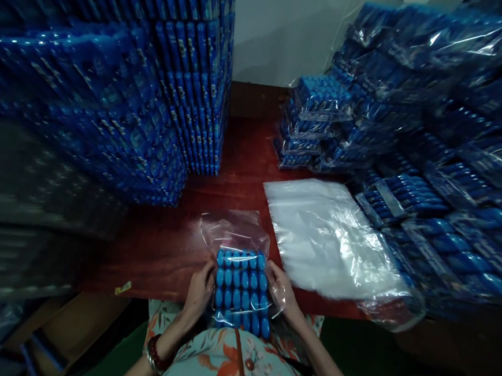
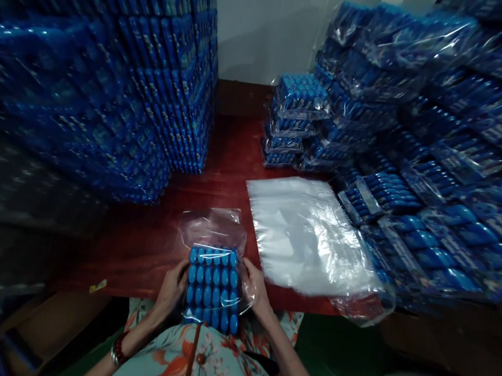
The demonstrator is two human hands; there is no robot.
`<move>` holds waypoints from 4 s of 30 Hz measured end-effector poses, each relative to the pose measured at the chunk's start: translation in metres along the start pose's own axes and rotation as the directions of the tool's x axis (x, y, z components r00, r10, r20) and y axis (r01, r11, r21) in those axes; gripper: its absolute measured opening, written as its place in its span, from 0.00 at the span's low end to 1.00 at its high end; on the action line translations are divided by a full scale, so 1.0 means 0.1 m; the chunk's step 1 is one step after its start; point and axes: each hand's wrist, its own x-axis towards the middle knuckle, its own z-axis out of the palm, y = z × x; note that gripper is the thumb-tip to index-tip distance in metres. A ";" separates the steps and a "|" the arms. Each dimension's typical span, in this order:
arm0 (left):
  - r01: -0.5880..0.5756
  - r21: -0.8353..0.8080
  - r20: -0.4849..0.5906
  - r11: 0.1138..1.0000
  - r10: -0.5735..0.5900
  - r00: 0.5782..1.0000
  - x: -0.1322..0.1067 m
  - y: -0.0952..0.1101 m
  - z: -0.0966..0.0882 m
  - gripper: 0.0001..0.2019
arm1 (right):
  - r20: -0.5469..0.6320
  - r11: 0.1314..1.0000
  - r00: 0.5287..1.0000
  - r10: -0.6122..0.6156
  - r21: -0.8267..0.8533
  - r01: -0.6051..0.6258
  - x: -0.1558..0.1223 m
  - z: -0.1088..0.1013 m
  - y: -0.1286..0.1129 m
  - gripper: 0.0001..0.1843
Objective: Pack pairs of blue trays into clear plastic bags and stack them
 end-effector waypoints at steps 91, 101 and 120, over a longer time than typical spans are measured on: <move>-0.520 -0.590 -0.333 0.618 0.400 0.854 1.12 1.60 -0.64 0.12 | -0.426 0.632 0.467 -0.775 -0.505 0.588 1.40 -0.18 -1.94 0.07; -0.550 -0.444 -0.185 0.707 0.529 0.828 1.12 1.55 -0.75 0.17 | 0.440 -0.158 0.313 -0.842 -0.755 0.636 1.22 0.14 -2.26 0.13; -0.446 -0.679 -0.217 0.583 0.422 0.881 1.03 1.52 -0.80 0.17 | -0.898 0.726 0.342 -0.278 0.037 0.687 1.13 -2.17 -2.18 0.07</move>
